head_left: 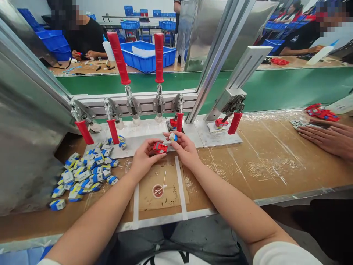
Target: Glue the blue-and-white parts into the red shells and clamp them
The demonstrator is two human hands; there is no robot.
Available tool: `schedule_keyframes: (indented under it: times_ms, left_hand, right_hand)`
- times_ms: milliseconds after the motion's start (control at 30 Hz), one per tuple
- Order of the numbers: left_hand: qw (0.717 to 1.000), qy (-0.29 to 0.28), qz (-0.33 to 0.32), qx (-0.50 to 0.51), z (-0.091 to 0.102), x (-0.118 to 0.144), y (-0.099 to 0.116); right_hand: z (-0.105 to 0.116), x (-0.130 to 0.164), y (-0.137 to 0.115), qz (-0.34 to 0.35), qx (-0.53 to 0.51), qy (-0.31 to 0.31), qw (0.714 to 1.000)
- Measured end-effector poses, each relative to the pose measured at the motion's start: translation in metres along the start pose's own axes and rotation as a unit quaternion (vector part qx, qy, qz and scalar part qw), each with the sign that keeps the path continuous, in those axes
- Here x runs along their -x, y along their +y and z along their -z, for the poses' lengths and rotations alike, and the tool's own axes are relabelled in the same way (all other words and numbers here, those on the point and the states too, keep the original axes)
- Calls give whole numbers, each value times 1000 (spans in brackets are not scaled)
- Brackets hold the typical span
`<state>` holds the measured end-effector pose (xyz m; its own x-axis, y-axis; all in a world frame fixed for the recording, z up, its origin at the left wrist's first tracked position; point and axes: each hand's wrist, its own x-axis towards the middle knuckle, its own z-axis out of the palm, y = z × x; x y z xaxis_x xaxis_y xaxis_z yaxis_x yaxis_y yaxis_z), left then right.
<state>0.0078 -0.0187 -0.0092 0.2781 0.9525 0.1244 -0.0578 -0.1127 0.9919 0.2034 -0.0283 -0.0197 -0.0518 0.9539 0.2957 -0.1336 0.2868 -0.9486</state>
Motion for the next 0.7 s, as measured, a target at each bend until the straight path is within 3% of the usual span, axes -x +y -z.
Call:
schedule_keyframes:
  times_ms: [200, 300, 400, 567, 700]
  left_hand:
    - [1000, 2, -9, 10, -2, 0, 2]
    - [1000, 17, 3, 14, 0, -1, 3]
    - [999, -10, 21, 45, 3, -3, 3]
    - [978, -82, 100, 164, 3, -3, 6]
    - [951, -105, 173, 236, 0, -3, 13]
  right_hand:
    - [-1, 7, -9, 59, 75, -49, 994]
    - [2, 3, -8, 106, 94, -26, 990]
    - [6, -2, -6, 112, 102, 4, 988]
    - [8, -2, -11, 120, 121, -21, 985]
    - [6, 0, -17, 148, 129, -25, 980]
